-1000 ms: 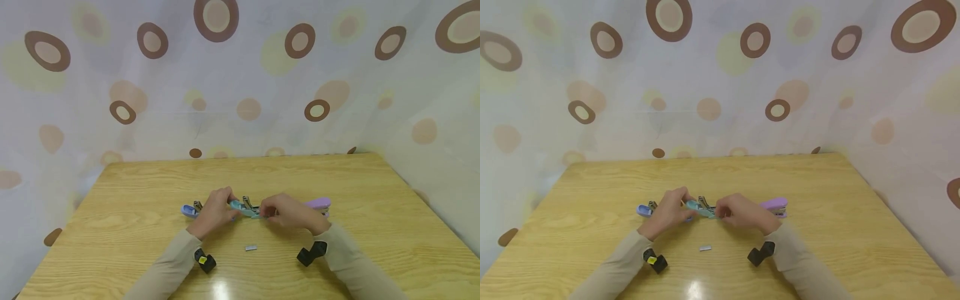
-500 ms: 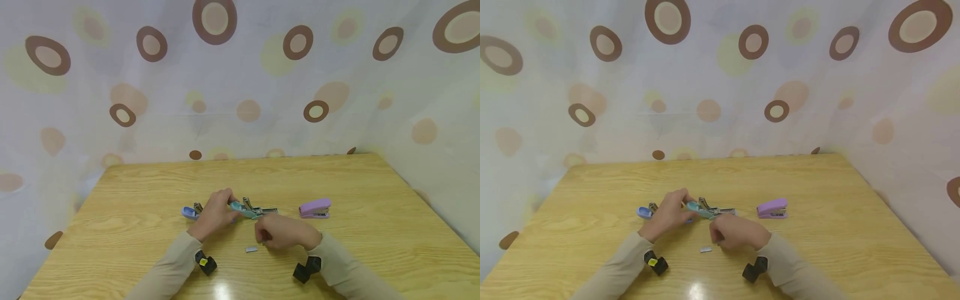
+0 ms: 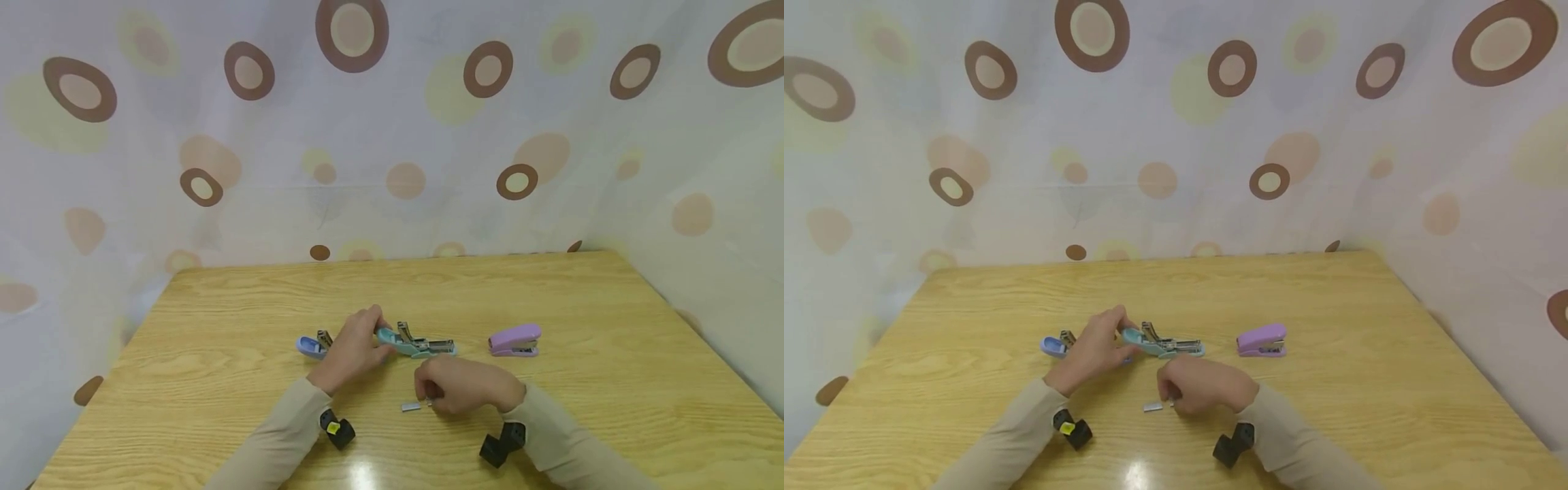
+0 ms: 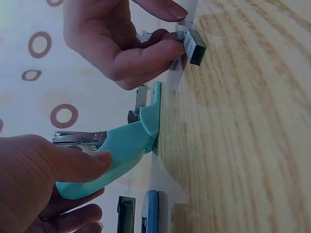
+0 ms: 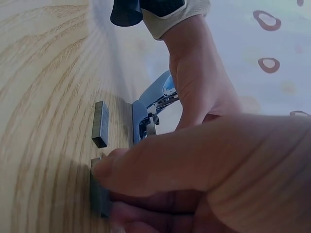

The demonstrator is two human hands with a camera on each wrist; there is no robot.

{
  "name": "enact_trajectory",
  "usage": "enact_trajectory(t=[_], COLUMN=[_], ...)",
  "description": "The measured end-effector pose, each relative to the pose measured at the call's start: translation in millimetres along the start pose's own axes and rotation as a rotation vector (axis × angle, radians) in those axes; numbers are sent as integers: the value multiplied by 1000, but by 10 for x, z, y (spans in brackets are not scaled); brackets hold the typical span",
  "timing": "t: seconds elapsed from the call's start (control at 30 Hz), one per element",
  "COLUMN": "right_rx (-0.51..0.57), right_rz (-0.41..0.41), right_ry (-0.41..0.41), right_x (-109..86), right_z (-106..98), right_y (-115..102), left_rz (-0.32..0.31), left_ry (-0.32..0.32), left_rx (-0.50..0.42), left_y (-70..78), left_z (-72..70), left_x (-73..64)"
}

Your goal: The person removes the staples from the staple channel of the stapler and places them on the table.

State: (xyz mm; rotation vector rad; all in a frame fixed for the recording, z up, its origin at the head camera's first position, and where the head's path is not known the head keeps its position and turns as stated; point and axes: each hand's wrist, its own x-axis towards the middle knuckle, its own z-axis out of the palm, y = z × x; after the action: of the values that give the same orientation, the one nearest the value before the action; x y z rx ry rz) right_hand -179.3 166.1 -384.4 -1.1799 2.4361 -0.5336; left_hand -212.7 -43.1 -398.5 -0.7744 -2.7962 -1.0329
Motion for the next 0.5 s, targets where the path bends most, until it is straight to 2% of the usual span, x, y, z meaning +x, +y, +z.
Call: enact_trajectory(t=[0.37,0.5], right_rx=[38,55], right_rz=[-16,-16], right_ry=[74,127], right_x=[-73,-111], right_z=[-35,-75], right_y=[102,169], left_rz=[-3,58], left_ry=[-31,3], left_rx=[72,73], left_y=[12,22], left_z=[-10,-22], left_x=[-11,6])
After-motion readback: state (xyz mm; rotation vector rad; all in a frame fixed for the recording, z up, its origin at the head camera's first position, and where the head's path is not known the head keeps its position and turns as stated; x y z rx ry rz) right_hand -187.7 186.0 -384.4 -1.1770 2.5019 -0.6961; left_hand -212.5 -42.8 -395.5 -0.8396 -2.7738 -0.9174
